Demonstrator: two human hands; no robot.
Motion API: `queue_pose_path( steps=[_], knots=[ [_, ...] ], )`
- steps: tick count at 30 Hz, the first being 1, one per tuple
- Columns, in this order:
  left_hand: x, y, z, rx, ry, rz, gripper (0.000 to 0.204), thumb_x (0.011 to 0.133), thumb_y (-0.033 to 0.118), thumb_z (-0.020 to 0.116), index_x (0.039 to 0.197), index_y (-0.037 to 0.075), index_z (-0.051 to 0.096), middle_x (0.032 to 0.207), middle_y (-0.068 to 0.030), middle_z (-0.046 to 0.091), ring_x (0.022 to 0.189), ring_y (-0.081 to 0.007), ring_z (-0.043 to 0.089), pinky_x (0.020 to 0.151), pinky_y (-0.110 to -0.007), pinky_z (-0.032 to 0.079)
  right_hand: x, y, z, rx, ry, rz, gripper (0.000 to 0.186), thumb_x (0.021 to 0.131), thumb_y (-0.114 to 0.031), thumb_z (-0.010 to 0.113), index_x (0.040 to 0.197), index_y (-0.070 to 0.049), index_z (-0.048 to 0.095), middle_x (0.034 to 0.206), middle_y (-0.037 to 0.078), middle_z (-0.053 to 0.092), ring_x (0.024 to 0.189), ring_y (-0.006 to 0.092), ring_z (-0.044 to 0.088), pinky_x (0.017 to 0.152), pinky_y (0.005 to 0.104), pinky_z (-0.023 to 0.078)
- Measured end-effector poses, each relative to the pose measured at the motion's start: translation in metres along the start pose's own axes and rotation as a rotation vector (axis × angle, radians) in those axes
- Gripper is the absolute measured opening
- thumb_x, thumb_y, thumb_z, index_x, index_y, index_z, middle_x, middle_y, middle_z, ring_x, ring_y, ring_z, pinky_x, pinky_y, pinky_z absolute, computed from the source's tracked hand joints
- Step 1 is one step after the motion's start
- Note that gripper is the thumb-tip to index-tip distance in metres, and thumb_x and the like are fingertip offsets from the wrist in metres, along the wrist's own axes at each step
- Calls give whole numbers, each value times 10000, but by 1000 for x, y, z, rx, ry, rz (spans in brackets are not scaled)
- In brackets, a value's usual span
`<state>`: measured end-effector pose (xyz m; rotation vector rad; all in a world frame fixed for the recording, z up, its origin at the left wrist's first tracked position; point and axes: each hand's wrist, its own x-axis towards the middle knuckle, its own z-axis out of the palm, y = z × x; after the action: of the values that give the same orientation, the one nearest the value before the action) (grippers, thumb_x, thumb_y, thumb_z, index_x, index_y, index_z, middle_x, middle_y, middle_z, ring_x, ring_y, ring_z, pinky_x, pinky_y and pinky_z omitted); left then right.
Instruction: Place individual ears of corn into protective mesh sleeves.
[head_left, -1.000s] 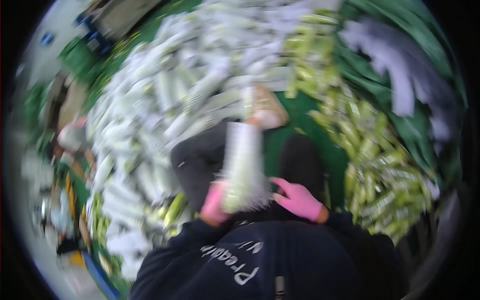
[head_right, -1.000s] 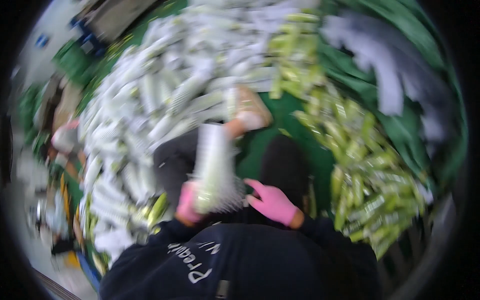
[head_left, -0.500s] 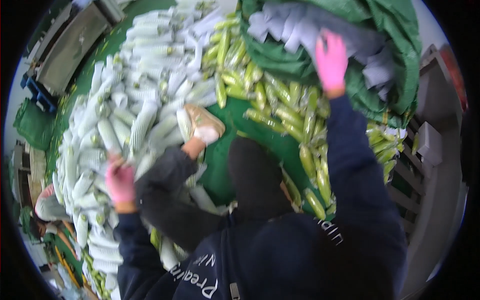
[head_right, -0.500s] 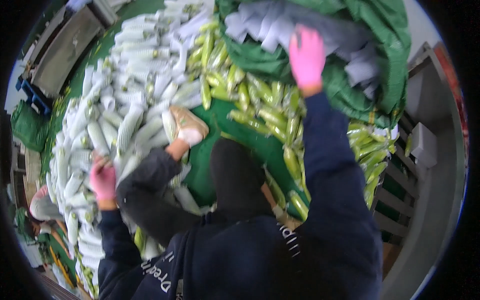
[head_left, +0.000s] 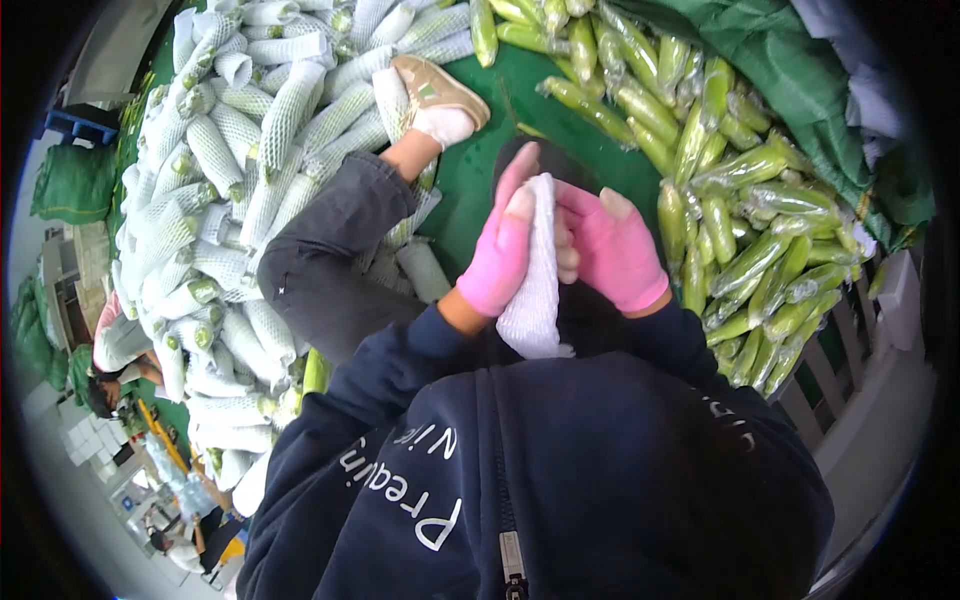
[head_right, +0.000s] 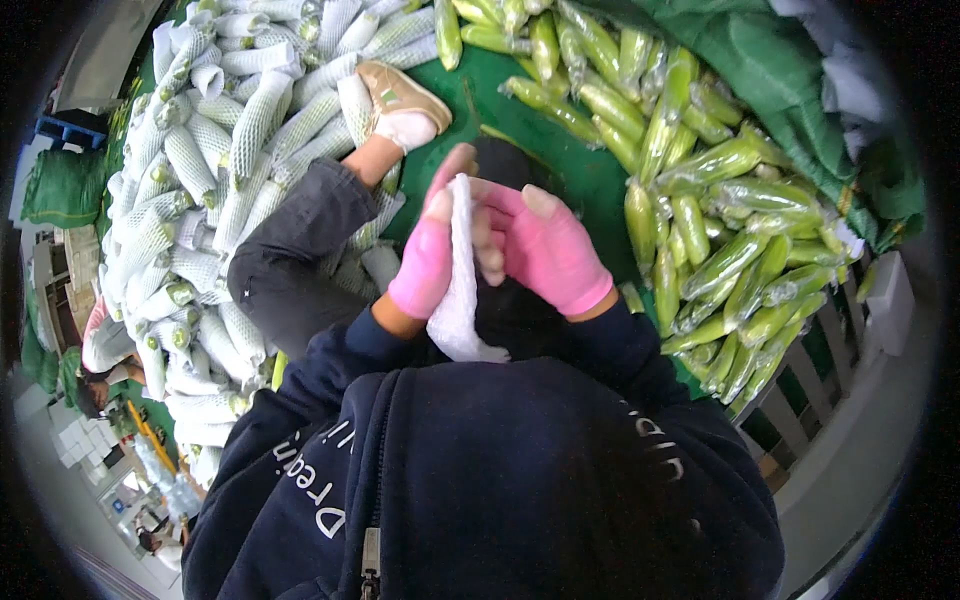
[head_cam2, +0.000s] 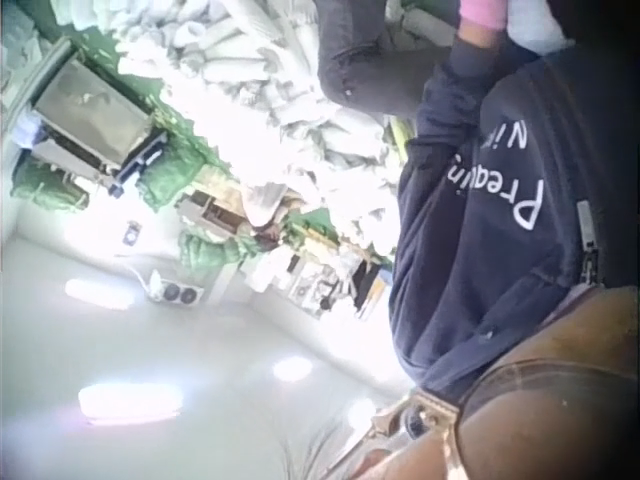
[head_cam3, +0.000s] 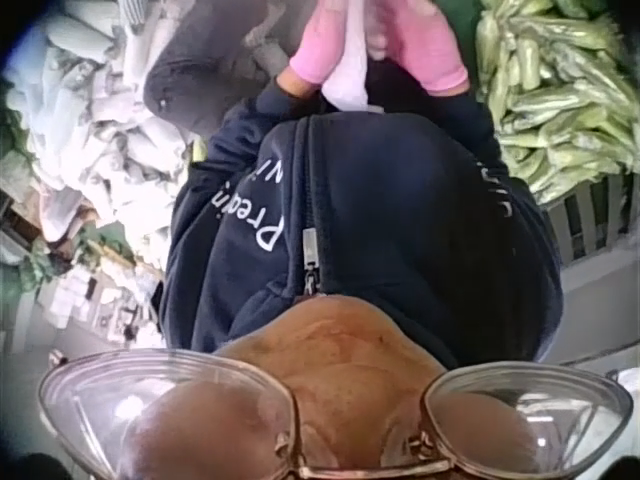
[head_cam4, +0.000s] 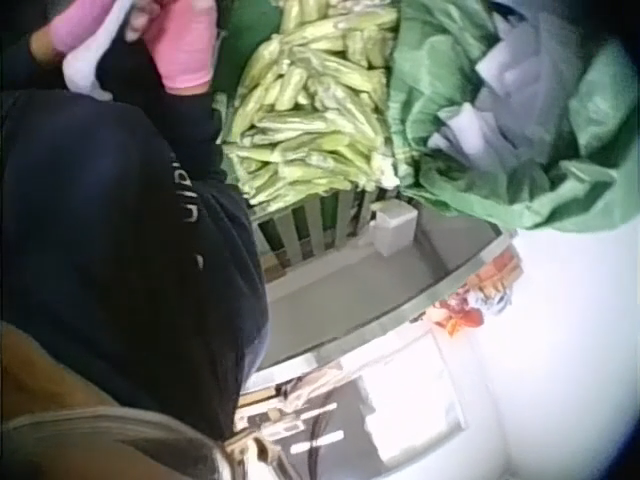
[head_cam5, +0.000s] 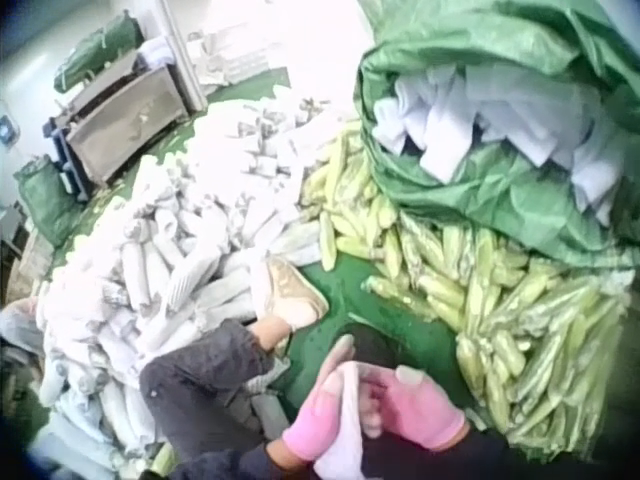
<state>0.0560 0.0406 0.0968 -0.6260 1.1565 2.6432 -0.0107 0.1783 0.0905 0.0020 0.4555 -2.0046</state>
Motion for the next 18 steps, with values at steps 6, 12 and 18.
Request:
queue_pose_path(
  steps=[6, 12, 18],
  knots=[
    [44, -75, -31, 135, 178, 73, 500, 982, 421, 397, 1363, 97, 393, 896, -32, 554, 765, -119, 534, 665, -240, 459, -8, 20, -48, -496, 393, -90, 255, 875, -178, 631, 1084, -39, 587, 981, 1, 596, 853, 69, 555, 770, 223, 452],
    [45, -74, -3, 354, 232, 282, 248, 919, 245, 594, 958, 4, 551, 872, -32, 567, 797, -103, 513, 734, -234, 437, -8, 24, -76, -993, 603, -334, 145, 808, -34, 653, 944, -24, 604, 872, -1, 572, 774, 71, 530, 740, 223, 443],
    [73, -56, 10, 428, 61, 42, 298, 885, 284, 623, 966, 7, 545, 839, -40, 580, 755, -139, 552, 681, -282, 474, -40, -13, -86, -451, 583, -445, 247, 930, -210, 530, 1064, -11, 589, 1019, 56, 633, 894, 124, 593, 846, 254, 462]
  ],
)
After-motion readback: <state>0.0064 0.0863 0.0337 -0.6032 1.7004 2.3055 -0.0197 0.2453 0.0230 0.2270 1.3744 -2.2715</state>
